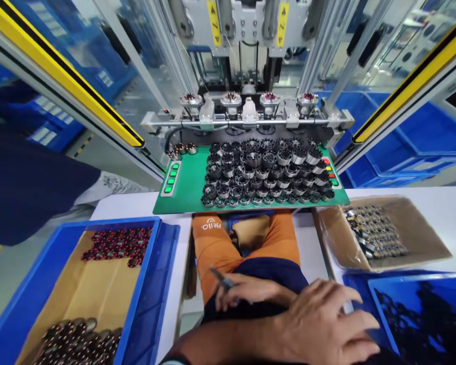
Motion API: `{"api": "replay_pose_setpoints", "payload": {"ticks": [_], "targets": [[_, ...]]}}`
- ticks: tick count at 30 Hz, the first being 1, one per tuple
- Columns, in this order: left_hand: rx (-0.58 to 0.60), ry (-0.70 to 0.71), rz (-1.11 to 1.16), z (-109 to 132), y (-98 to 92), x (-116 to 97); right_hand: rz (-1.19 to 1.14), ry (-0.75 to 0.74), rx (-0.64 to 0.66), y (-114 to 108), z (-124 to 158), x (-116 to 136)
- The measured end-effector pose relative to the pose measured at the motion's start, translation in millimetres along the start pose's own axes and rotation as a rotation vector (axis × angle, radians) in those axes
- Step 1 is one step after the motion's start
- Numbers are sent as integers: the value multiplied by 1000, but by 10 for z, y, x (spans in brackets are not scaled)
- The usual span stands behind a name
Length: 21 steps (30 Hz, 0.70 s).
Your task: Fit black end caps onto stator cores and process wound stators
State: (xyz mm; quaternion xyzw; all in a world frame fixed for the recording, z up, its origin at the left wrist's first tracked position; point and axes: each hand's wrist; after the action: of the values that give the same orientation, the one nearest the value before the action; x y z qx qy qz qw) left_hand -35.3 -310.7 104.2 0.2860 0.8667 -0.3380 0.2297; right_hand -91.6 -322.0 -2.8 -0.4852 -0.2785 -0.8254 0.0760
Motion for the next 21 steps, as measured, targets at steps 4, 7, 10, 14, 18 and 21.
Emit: {"api": "replay_pose_setpoints", "payload": {"ticks": [4,7,10,14,18,21], "targets": [[175,116,70,16,553,94,134,66,209,272,-376,32],[276,48,105,119,640,156,248,87,182,340,-408,56],[288,15,129,186,575,168,344,97,146,306,-309,71],[345,20,150,185,534,159,426,94,91,258,-248,71],[387,57,171,169,578,165,457,58,120,242,-354,55],[401,60,181,172,591,168,474,52,168,214,-390,-3]]}}
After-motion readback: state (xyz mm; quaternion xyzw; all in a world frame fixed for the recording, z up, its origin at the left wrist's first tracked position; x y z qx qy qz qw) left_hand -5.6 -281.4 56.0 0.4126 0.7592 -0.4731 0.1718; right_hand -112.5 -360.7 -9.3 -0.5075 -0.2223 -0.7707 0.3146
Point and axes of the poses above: each hand's wrist, its own z-axis away from the middle knuckle, its own y-axis out of the palm, x = y × z, and after that the axes turned 4 degrees about y, right-handed
